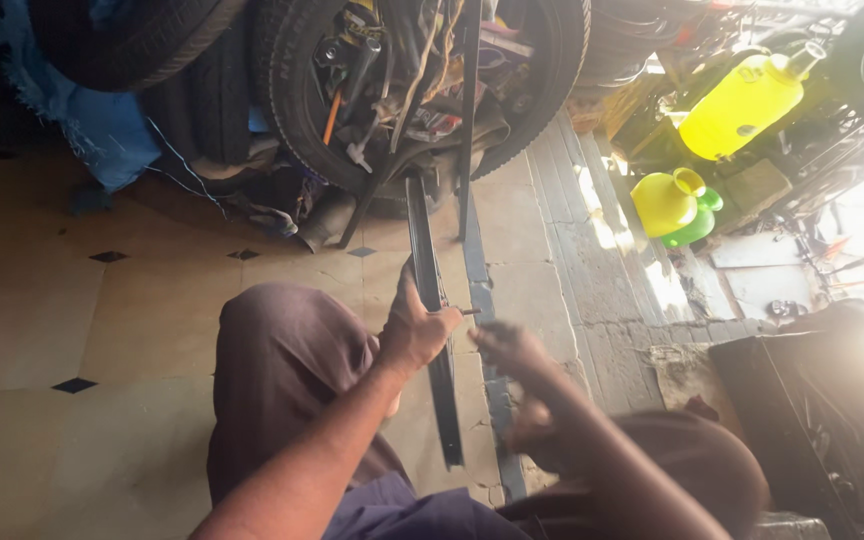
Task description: The person sits on the floor of a bicycle repair shop working on a bicycle wheel held in a repair stand, adjusting the hub and spokes by hand and picking small parts from a toolbox, then removes the wheel from the stand and continues working on the hub with a small red tool.
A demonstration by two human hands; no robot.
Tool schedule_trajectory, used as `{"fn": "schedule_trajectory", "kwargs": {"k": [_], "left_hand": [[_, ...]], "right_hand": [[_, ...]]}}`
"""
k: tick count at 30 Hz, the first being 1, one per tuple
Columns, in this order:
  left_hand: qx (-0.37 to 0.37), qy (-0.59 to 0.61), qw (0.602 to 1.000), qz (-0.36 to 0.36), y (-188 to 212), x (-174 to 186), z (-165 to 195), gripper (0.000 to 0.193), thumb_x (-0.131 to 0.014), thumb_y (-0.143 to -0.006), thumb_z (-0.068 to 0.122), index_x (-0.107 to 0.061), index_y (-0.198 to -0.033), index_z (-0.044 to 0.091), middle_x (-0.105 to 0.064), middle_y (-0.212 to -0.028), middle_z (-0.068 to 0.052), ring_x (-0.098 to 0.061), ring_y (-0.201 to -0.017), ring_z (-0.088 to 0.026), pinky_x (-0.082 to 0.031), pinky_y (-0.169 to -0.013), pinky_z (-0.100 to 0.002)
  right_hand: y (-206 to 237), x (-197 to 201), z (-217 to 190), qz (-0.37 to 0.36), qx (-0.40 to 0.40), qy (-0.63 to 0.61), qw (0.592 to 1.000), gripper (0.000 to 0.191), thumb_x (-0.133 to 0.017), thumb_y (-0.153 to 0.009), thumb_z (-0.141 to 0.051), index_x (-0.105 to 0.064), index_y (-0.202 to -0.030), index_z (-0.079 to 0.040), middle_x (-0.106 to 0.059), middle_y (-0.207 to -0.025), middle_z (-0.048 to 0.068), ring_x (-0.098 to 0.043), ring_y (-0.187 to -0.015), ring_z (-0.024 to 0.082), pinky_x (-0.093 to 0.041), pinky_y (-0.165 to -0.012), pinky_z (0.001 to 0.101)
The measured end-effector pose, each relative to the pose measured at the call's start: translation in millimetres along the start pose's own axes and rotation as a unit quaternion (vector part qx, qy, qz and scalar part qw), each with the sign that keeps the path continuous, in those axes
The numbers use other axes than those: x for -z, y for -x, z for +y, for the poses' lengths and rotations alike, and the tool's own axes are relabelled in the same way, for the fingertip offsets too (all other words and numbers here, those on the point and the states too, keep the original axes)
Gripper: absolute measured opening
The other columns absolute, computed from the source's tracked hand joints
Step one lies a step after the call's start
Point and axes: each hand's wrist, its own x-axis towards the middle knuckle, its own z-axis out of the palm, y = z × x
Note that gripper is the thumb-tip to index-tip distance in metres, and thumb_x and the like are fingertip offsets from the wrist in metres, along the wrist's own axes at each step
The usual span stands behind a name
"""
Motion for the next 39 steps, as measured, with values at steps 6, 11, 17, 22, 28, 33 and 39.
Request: {"fn": "schedule_trajectory", "kwargs": {"k": [6,11,17,22,28,33,39], "left_hand": [[-0.01,-0.068,0.996,-0.05,18,-31,3,0.079,-0.071,-0.071,0.011,-0.04,-0.144,0.004,-0.067,-0.113,-0.016,-0.068,-0.103,-0.027,-0.054,-0.095,-0.036],[-0.024,-0.123,0.989,-0.073,30,-52,4,0.075,-0.071,-0.07,0.009,-0.044,-0.14,0.005,-0.068,-0.12,-0.014,-0.067,-0.113,-0.027,-0.05,-0.102,-0.036],[-0.032,-0.103,0.991,-0.08,45,-70,5,0.067,-0.069,-0.072,0.009,-0.046,-0.135,0.006,-0.07,-0.12,-0.012,-0.068,-0.114,-0.025,-0.051,-0.104,-0.036],[-0.029,-0.104,0.99,-0.095,41,-86,5,0.069,-0.074,-0.072,0.01,-0.046,-0.135,0.004,-0.065,-0.118,-0.017,-0.067,-0.112,-0.027,-0.053,-0.1,-0.038],[-0.04,0.024,0.961,-0.274,0,-29,-11,0.087,-0.073,-0.09,0.047,-0.035,-0.156,0.006,-0.056,-0.145,-0.011,-0.057,-0.13,-0.02,-0.046,-0.107,-0.037],[0.018,-0.074,0.978,-0.192,-50,73,-8,0.072,-0.068,-0.087,0.057,-0.058,-0.142,0.01,-0.068,-0.131,-0.013,-0.07,-0.111,-0.022,-0.057,-0.092,-0.035],[0.0,-0.221,0.97,-0.104,-62,71,-3,0.066,-0.071,-0.085,0.052,-0.063,-0.136,0.011,-0.073,-0.122,-0.009,-0.071,-0.104,-0.017,-0.055,-0.085,-0.034]], "right_hand": [[-51,57,-3,-0.011,0.085,0.206,0.975,0.098,-0.084,-0.068,-0.059,-0.054,-0.147,-0.009,-0.076,-0.113,0.02,-0.073,-0.1,0.028,-0.056,-0.087,0.0405],[-81,49,-9,-0.078,0.118,0.27,0.952,0.128,-0.099,-0.054,-0.054,-0.037,-0.152,0.001,-0.067,-0.128,0.025,-0.067,-0.113,0.032,-0.054,-0.094,0.041],[-66,37,5,-0.095,0.084,0.145,0.981,0.131,-0.092,-0.054,-0.047,-0.027,-0.158,0.0,-0.066,-0.129,0.024,-0.075,-0.109,0.031,-0.061,-0.09,0.0406],[-65,25,26,0.049,0.228,0.062,0.97,0.119,-0.101,-0.056,-0.038,-0.039,-0.148,0.004,-0.062,-0.132,0.028,-0.061,-0.122,0.036,-0.051,-0.099,0.041],[-69,27,7,0.045,0.161,0.042,0.985,0.088,-0.094,-0.062,-0.033,-0.058,-0.136,-0.002,-0.073,-0.122,0.019,-0.071,-0.115,0.03,-0.056,-0.097,0.0384],[-57,29,-40,0.064,0.199,-0.116,0.971,0.088,-0.092,-0.059,-0.008,-0.052,-0.137,-0.002,-0.069,-0.112,0.014,-0.071,-0.101,0.025,-0.06,-0.084,0.0341],[-23,61,-86,0.025,0.145,-0.388,0.91,0.075,-0.078,-0.071,-0.012,-0.054,-0.141,-0.004,-0.062,-0.106,0.004,-0.068,-0.095,0.021,-0.062,-0.08,0.0355]]}}
